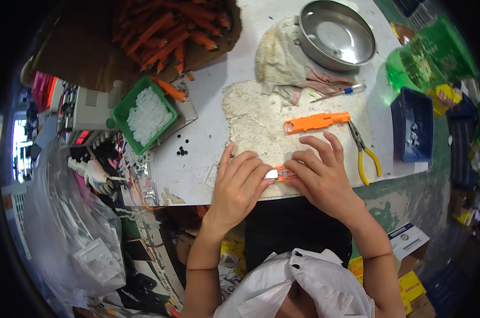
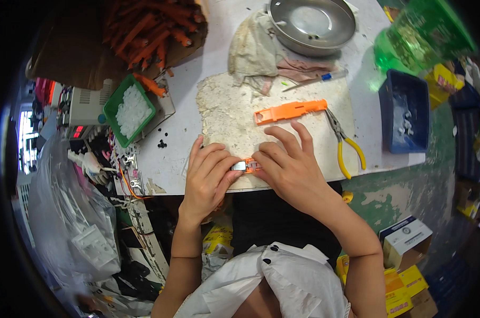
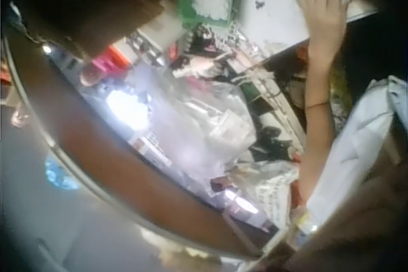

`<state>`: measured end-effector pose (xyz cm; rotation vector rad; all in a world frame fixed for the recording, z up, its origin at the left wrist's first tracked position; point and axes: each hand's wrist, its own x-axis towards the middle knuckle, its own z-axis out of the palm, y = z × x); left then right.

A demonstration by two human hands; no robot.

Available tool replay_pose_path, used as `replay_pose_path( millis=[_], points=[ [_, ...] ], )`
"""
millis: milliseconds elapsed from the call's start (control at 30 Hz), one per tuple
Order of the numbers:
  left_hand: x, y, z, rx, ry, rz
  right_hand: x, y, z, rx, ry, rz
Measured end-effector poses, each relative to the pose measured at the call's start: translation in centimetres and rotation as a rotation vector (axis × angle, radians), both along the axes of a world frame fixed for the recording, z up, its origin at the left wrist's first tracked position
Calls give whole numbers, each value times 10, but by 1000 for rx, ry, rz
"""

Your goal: The person assembles small orange plastic electronic devices at a cluttered workbench. They use a screwdriver to tighten screws on the casing, insert small white components, and manipulate wires. The person repeatedly picks up orange casings from a nearby box, performs the assembly steps, and places the finished units back into the box.

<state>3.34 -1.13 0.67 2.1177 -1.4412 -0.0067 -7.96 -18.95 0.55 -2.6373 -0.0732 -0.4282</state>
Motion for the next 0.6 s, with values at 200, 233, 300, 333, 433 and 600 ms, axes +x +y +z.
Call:
replay_pose_path(
  millis=[200, 233, 300, 333, 433, 600],
  points=[
    [-6, 1, -11, -26, -205, 4, 0, 0, -4, 2, -34, 1],
    [-7, 2, -12, -26, -220, 0, -1, -1, -6, 9, -42, -2],
    [-7, 2, -13, -28, -250, -6, -2, -2, -8, 19, -71, 12],
    [-7, 3, -13, -19, -238, -7, -2, -2, -9, 22, -82, 19],
    [-6, 4, -9, 20, -202, 1, -1, -2, -13, 2, -121, 31],
    [-8, -8, 13, 160, -229, -25, 0, -4, -19, -63, -188, 21]
  ],
)
